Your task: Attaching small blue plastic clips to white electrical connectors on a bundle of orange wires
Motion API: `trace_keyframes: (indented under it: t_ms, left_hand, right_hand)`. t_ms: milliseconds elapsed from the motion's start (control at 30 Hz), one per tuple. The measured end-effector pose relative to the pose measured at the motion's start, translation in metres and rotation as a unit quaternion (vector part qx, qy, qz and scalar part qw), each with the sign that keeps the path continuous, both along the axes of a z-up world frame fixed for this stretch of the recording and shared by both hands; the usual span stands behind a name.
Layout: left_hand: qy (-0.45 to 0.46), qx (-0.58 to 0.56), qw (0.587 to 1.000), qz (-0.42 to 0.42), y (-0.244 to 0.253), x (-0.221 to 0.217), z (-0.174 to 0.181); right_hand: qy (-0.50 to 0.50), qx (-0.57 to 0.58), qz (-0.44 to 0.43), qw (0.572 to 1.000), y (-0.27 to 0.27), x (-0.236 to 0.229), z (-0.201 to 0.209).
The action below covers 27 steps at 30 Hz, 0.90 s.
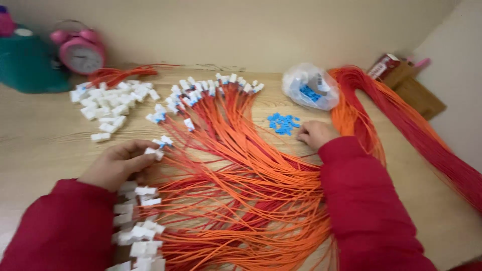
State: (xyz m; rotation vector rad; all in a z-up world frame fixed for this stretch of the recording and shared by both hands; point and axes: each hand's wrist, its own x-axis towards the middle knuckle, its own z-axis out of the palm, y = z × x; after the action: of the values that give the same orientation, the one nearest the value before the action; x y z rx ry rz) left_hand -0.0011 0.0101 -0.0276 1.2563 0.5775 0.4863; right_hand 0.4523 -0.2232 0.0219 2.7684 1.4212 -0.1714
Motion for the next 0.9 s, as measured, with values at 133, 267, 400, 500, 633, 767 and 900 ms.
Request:
trace_keyframes:
  t_ms: [133, 267, 400, 500, 633, 767, 900]
  left_hand:
    - [-0.016, 0.004, 0.998, 0.053, -0.006, 0.003, 0.0]
    - [-0.002, 0.007, 0.998, 0.057, -0.006, 0.001, 0.003]
    - [0.006, 0.039, 0.997, 0.069, 0.009, 0.007, -0.018]
    - [0.025, 0.09, 0.994, 0.063, 0.002, 0.002, -0.008]
    - [0.002, 0.077, 0.996, 0.044, -0.003, -0.002, 0.001]
    - [-0.018, 0.022, 0.999, 0.021, 0.003, 0.002, -0.005]
    - [-0.009, 0.011, 1.0, 0.027, 0.005, 0.005, -0.008]
  right_hand:
    - [-0.087, 0.004, 0.051, 0.995, -0.004, 0.014, -0.015]
    - [-0.071, 0.083, 0.063, 0.992, -0.004, 0.033, -0.028]
    - [-0.04, 0.151, 0.061, 0.986, -0.001, 0.009, -0.005]
    - [0.049, 0.201, 0.047, 0.977, 0.024, -0.046, 0.019]
    - [0.197, 0.301, 0.182, 0.915, 0.065, -0.16, 0.041]
    - [0.078, 0.321, 0.525, 0.784, 0.106, -0.257, 0.025]
    - [-0.04, 0.313, 0.569, 0.759, 0.124, -0.269, -0.006]
